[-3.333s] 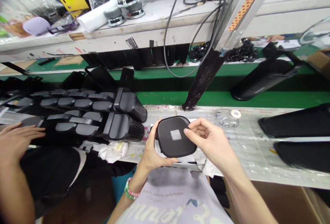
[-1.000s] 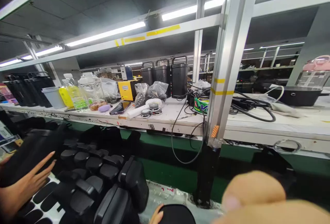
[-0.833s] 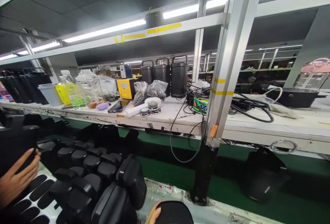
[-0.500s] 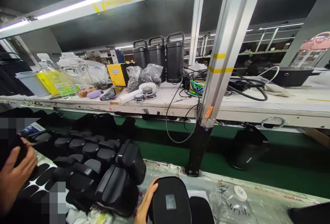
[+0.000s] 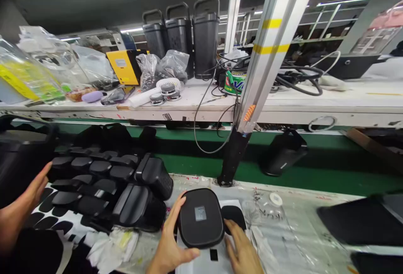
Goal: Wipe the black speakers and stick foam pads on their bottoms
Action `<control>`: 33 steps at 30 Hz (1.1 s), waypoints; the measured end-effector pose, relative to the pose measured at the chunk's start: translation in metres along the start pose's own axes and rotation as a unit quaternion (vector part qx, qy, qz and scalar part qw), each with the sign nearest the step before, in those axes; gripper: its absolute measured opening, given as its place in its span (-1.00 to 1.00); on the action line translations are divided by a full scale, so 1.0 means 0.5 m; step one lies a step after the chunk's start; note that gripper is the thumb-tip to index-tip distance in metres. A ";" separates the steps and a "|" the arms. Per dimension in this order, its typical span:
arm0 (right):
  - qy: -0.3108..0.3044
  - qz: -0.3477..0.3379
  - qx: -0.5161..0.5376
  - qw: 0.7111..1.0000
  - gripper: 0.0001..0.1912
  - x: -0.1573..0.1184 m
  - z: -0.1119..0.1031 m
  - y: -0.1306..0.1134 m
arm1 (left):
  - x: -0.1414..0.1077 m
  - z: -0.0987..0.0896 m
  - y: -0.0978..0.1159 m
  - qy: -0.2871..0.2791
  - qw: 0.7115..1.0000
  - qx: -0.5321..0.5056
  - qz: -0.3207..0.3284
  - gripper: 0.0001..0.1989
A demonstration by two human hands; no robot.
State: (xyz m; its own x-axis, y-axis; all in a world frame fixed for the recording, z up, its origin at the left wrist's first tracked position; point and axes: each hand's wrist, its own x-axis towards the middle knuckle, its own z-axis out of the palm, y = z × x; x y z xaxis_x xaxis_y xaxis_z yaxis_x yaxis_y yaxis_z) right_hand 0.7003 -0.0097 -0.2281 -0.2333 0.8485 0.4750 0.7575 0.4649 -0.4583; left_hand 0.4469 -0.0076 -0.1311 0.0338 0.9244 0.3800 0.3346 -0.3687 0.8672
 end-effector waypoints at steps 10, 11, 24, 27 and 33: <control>-0.098 0.044 -0.117 0.987 -0.53 -0.182 0.148 0.103 | 0.000 0.000 -0.011 -0.016 1.000 -0.012 -0.021 0.01; -0.090 0.047 -0.124 0.987 -0.53 -0.182 0.135 0.101 | -0.001 0.000 -0.011 -0.018 1.000 -0.013 -0.019 0.01; 0.152 0.466 0.161 0.857 -0.51 -0.109 -0.034 0.097 | -0.005 0.005 -0.011 -0.013 1.000 -0.001 -0.004 0.02; 0.153 0.441 0.254 0.847 -0.47 -0.005 -0.096 0.015 | -0.004 0.006 -0.009 -0.013 1.000 0.001 -0.007 0.00; -0.110 0.064 0.269 0.955 -0.63 0.194 -0.160 -0.220 | -0.003 0.008 -0.001 -0.004 1.000 0.002 -0.024 -0.08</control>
State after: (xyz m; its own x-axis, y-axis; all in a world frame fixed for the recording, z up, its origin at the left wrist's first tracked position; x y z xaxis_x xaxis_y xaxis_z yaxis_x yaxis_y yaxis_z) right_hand 0.6431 0.0009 -0.0714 -0.3266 0.9122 0.2474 0.3801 0.3664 -0.8493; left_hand 0.4506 -0.0082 -0.1335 0.0252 0.9414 0.3363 0.3392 -0.3245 0.8830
